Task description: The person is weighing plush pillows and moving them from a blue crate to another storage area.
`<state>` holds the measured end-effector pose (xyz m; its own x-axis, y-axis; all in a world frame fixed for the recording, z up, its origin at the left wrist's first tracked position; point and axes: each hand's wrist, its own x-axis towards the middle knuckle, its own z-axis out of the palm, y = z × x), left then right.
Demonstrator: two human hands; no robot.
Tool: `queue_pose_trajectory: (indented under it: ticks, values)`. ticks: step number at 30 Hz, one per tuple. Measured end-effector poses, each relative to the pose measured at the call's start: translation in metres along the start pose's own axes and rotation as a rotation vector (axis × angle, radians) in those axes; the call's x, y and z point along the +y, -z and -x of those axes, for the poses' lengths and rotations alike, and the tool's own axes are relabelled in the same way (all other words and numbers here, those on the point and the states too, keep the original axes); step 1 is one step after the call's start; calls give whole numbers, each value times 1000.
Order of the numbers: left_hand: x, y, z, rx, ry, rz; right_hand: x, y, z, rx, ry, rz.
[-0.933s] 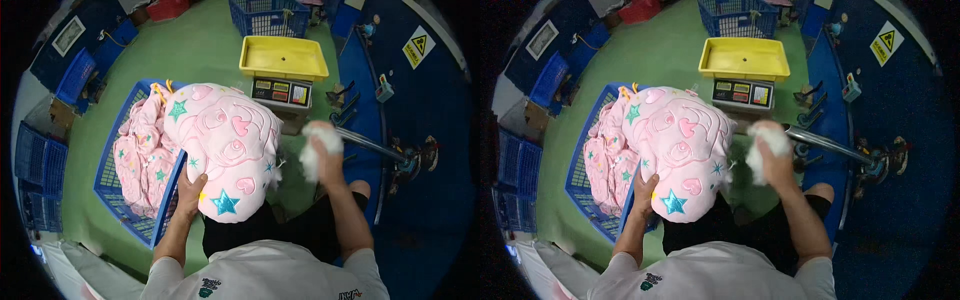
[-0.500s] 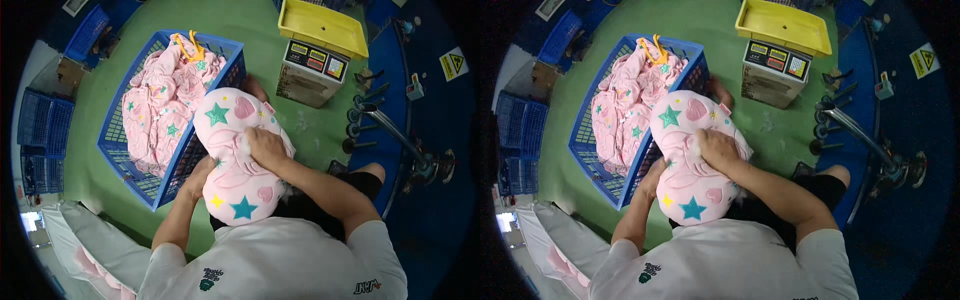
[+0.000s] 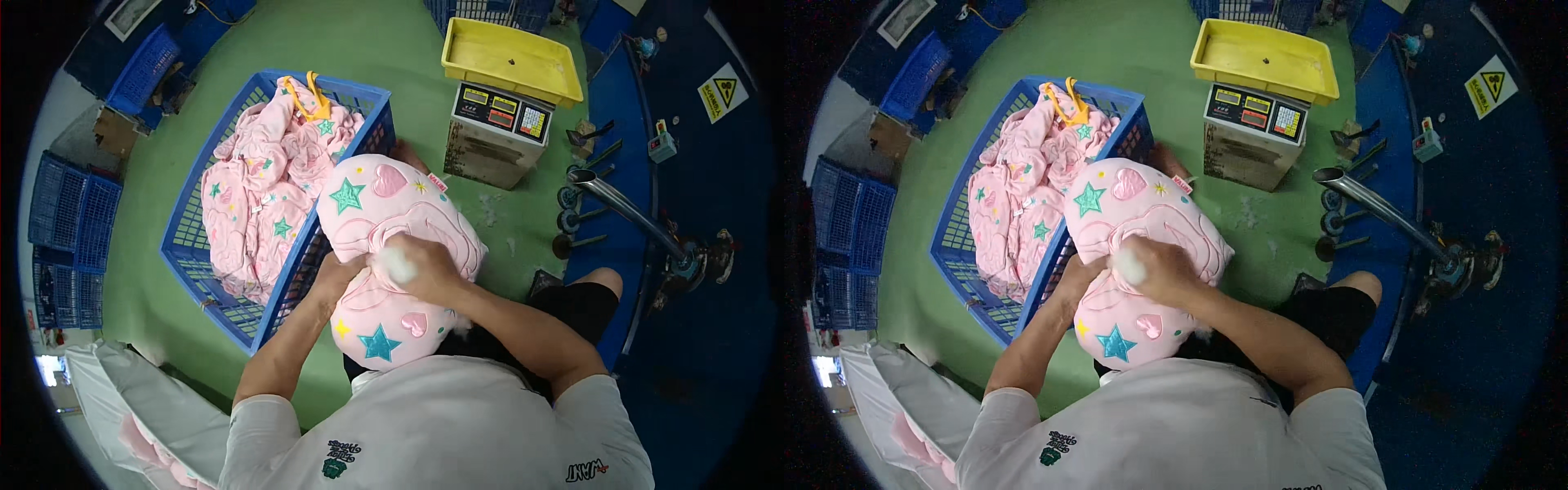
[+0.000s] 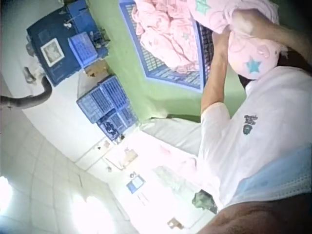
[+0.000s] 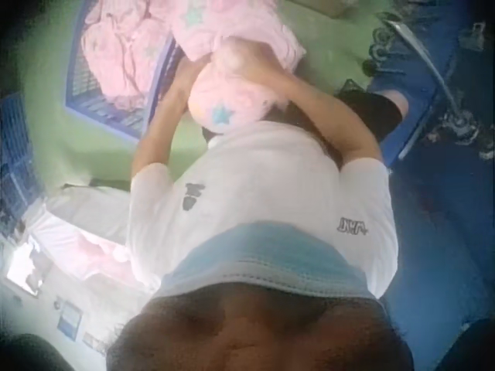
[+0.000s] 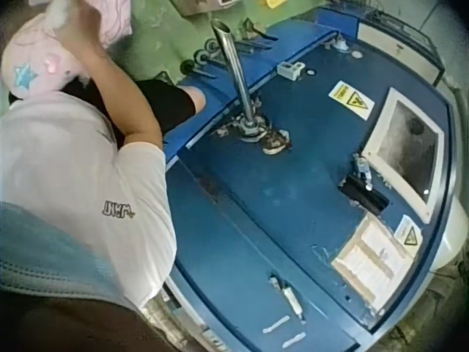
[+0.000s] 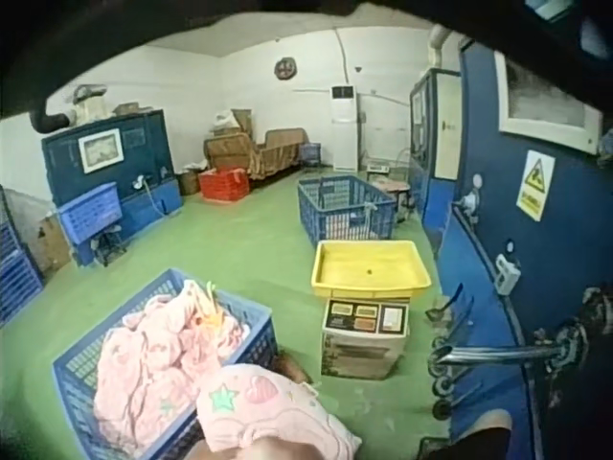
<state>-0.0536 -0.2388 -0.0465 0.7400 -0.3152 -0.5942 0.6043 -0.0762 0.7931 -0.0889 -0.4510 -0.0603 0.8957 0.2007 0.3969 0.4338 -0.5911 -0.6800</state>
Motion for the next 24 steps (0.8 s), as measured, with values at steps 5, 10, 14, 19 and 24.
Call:
queue_pose_trajectory:
  ticks: [5, 10, 14, 19, 24]
  values:
    - [1, 2, 8, -47, -56, 240, 19, 95, 9, 421, -399, -484]
    - [-12, 30, 23, 66, -174, 462, 17, 105, 32, 478, -837, -503]
    - [12, 52, 57, 431, -334, 458, 35, 85, 41, 434, -1056, -607]
    - [42, 153, 150, 921, -765, 783, 74, 90, 27, 206, -1079, -488]
    - [13, 274, 380, 1229, -1465, 1012, 68, 93, -2, 139, -1099, -387]
